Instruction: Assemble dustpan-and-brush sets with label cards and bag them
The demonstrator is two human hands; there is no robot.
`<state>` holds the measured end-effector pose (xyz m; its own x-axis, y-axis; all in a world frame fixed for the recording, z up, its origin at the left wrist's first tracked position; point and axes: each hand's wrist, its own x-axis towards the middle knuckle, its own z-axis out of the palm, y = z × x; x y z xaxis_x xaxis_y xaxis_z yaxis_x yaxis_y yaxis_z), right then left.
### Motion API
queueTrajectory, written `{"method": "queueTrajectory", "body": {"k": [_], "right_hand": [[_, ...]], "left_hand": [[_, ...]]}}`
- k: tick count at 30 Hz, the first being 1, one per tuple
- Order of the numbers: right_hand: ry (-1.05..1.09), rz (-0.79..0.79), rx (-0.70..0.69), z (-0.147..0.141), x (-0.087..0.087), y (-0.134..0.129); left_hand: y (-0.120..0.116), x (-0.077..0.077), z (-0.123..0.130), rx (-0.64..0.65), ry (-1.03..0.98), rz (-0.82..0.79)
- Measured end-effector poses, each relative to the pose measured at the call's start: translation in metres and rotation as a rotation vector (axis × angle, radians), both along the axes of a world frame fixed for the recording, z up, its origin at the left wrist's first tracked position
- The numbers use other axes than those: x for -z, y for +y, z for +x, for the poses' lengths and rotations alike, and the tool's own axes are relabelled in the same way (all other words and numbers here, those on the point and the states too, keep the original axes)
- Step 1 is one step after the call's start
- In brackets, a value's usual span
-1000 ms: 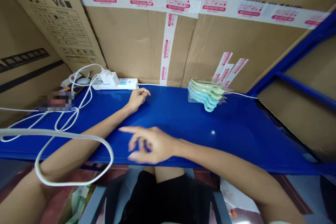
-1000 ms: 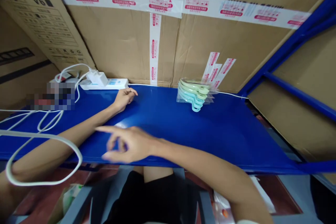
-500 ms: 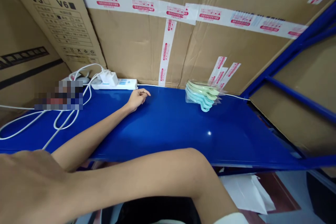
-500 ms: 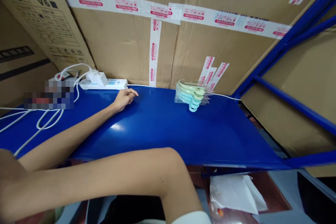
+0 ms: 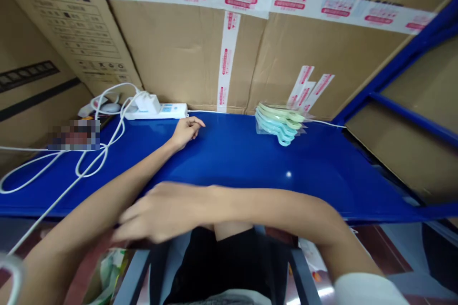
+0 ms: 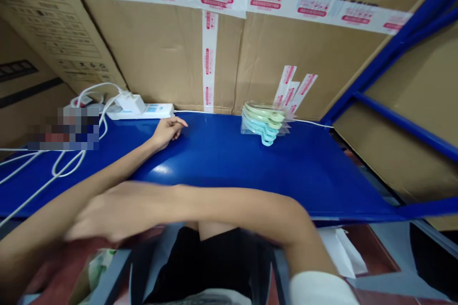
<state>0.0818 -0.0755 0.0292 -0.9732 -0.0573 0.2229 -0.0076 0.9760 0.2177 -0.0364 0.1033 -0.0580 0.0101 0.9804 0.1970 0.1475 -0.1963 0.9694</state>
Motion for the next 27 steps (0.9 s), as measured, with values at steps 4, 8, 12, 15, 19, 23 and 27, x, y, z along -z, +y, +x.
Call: {"method": "queueTrajectory", "body": {"k": [4,8,12,15,19,23,27], "right_hand": [[0.295,0.158,0.182,0.103,-0.001,0.074],[0.594,0.497,0.876,0.209,-0.025,0.127],[0.731,0.511,1.604,0.263,-0.024,0.136],[0.707,0.269,1.758,0.267,-0.008,0.131],[0.689,0.058,1.697,0.256,0.003,0.129],[0.673,-0.084,1.574,0.260,0.001,0.132],[0.600,-0.226,1.527,0.275,-0.002,0.135]], "left_hand": [[0.000,-0.003,0.000,0.048,0.010,-0.015],[-0.001,-0.006,0.002,0.033,0.016,-0.018],[-0.003,-0.009,0.003,0.029,0.038,-0.023],[-0.003,-0.010,0.003,0.022,0.056,-0.017],[-0.002,-0.008,0.002,0.012,0.081,-0.003],[-0.003,-0.005,0.002,0.004,0.083,0.010],[-0.004,-0.005,0.003,0.007,0.082,0.018]]}}
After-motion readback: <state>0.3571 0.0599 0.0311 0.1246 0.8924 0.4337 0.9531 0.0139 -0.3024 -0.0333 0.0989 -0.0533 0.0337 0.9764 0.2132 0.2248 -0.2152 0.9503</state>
